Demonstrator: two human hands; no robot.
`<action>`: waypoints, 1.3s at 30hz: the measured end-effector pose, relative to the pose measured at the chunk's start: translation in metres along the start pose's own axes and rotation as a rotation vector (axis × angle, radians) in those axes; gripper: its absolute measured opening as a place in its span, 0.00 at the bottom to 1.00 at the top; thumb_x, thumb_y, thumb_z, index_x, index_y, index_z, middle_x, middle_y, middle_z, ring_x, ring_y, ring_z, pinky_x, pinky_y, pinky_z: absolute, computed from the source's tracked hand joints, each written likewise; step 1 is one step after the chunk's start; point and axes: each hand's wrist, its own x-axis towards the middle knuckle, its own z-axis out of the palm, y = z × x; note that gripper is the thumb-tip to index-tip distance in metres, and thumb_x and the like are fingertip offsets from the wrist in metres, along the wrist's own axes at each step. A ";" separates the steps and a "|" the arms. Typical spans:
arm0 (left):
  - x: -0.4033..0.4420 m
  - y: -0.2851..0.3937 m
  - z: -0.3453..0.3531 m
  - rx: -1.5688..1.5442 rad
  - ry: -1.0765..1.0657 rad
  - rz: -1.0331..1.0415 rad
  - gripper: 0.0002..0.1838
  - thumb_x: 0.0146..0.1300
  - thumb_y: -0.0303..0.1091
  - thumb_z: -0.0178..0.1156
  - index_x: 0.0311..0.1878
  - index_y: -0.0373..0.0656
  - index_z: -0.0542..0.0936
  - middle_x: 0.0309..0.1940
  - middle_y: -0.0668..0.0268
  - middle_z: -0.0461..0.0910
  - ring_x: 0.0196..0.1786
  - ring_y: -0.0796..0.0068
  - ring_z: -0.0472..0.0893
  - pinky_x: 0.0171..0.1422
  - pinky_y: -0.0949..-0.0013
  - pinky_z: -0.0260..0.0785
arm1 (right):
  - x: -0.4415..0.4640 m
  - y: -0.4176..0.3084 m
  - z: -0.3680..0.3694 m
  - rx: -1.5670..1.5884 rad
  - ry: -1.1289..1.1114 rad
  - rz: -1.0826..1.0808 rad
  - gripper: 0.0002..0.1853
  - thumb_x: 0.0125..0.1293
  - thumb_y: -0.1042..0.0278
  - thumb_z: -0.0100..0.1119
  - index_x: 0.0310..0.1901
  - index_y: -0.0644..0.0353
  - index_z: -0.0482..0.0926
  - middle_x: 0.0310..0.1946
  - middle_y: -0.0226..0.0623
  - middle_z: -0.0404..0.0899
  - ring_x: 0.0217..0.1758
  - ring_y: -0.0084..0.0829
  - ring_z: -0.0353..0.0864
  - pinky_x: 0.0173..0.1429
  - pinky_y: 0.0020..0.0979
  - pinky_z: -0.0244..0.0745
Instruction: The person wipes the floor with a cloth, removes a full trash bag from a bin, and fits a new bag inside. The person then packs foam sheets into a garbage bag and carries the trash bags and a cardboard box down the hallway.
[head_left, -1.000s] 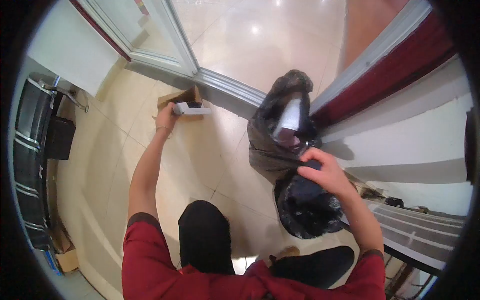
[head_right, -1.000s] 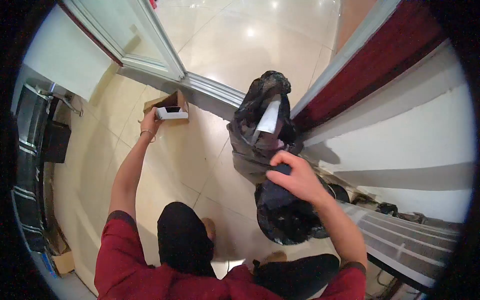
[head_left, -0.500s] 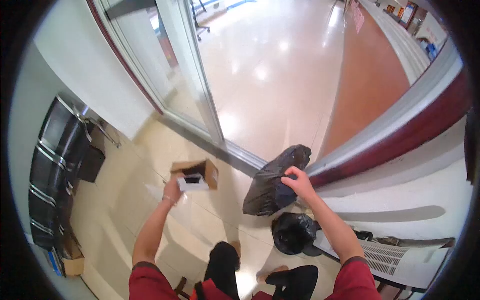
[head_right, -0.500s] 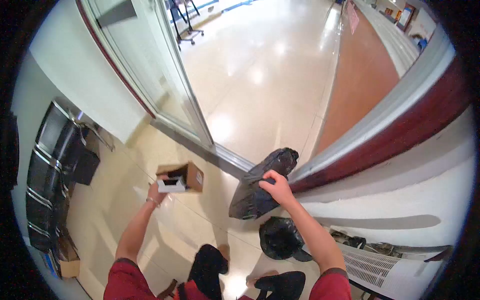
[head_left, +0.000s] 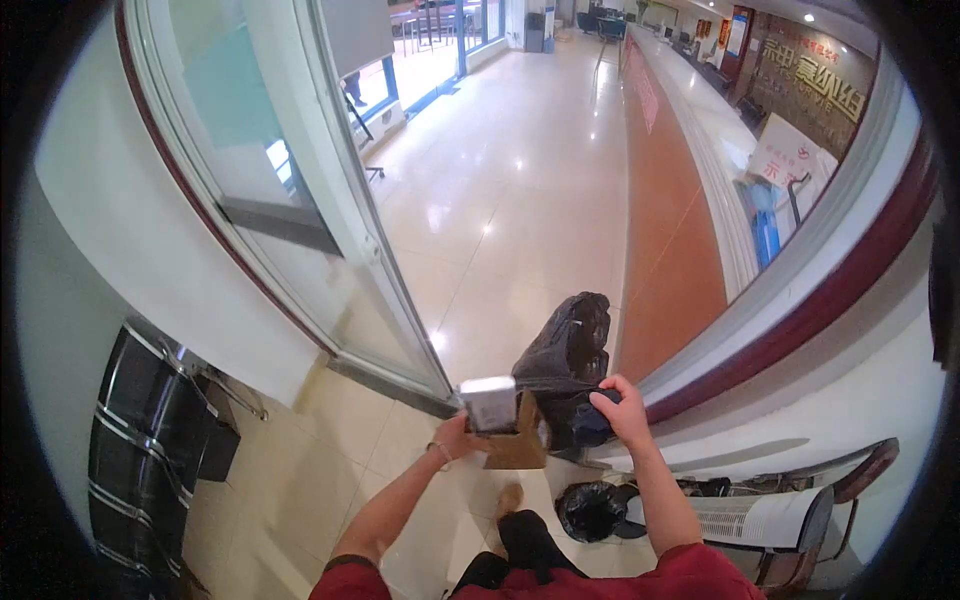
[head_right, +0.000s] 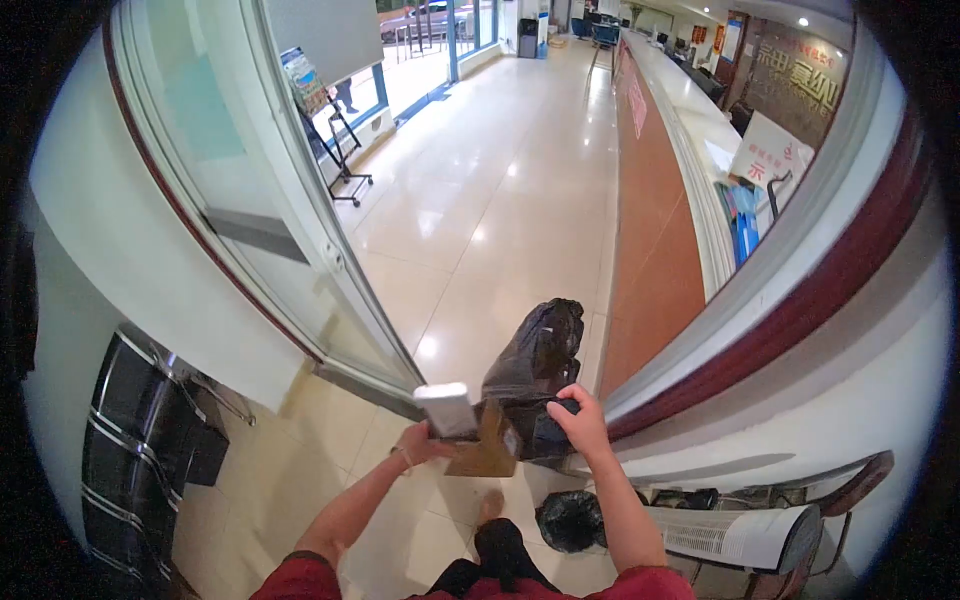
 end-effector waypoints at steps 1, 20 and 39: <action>0.018 0.011 -0.003 -0.016 -0.021 0.017 0.29 0.38 0.47 0.69 0.41 0.38 0.73 0.35 0.56 0.78 0.39 0.63 0.77 0.43 0.66 0.69 | 0.009 -0.014 -0.003 0.022 0.016 0.026 0.09 0.48 0.69 0.60 0.28 0.61 0.70 0.22 0.26 0.67 0.28 0.17 0.65 0.34 0.21 0.64; 0.321 0.177 -0.127 -0.009 0.373 0.628 0.08 0.51 0.37 0.58 0.31 0.45 0.73 0.29 0.60 0.71 0.35 0.57 0.73 0.38 0.61 0.66 | 0.310 -0.080 -0.055 -0.105 0.343 -0.124 0.10 0.48 0.69 0.58 0.28 0.65 0.70 0.21 0.31 0.71 0.27 0.20 0.68 0.35 0.22 0.66; 0.775 0.207 -0.376 0.197 0.615 0.317 0.10 0.45 0.33 0.62 0.31 0.43 0.76 0.27 0.59 0.75 0.33 0.58 0.75 0.38 0.62 0.67 | 0.710 -0.032 -0.162 0.132 0.206 0.139 0.09 0.50 0.68 0.58 0.29 0.63 0.71 0.24 0.29 0.70 0.31 0.20 0.68 0.35 0.23 0.65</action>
